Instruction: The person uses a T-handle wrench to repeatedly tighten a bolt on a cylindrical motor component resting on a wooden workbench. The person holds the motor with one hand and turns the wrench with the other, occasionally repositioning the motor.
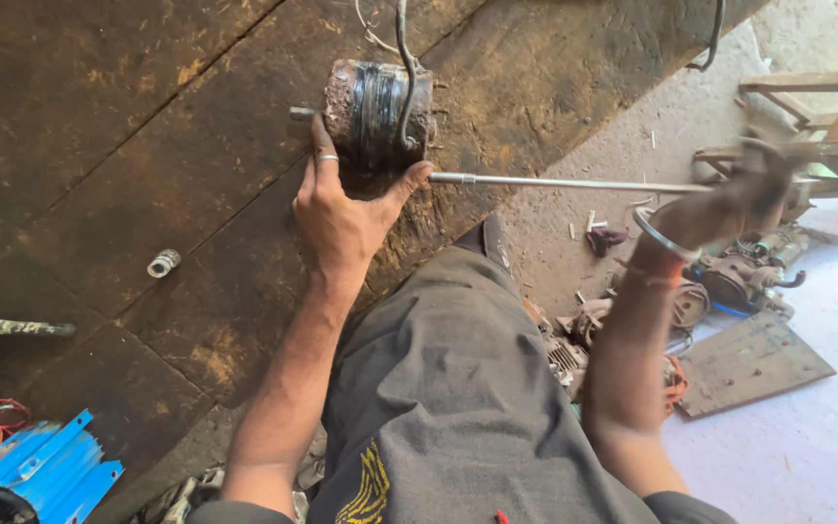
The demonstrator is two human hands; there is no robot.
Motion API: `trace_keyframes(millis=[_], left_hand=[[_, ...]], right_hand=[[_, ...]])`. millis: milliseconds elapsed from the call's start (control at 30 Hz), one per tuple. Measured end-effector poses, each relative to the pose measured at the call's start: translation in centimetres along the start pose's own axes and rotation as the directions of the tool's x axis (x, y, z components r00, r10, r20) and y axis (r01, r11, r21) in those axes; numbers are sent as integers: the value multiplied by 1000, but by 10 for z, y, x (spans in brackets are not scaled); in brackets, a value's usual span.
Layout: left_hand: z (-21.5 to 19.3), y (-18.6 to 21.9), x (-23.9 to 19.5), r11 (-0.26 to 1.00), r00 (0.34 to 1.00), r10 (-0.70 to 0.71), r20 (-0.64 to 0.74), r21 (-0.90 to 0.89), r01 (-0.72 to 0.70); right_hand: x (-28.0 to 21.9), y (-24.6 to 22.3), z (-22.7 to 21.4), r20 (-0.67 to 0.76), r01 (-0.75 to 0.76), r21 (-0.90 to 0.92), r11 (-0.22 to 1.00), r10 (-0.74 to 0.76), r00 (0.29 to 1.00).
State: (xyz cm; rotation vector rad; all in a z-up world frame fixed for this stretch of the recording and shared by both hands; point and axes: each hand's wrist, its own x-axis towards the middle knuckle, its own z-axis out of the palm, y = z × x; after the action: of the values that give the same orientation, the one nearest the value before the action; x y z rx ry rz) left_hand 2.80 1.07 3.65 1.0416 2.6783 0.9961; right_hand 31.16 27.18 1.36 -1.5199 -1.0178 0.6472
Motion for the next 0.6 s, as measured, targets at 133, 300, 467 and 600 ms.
trace_keyframes(millis=[133, 300, 467, 600], left_hand=[[-2, 1, 1, 998, 1000, -29, -7, -54, 29], [2, -5, 3, 995, 997, -37, 65, -93, 43], [1, -13, 3, 995, 997, 77, 0, -68, -77], [1, -12, 3, 997, 998, 37, 56, -67, -33]], right_hand=[[-29, 25, -17, 339, -459, 866, 196, 446, 829], [-2, 64, -41, 848, -914, 406, 14, 367, 382], [56, 50, -30, 824, -237, -429, 872, 485, 293], [49, 17, 10, 506, 190, -204, 960, -63, 860]])
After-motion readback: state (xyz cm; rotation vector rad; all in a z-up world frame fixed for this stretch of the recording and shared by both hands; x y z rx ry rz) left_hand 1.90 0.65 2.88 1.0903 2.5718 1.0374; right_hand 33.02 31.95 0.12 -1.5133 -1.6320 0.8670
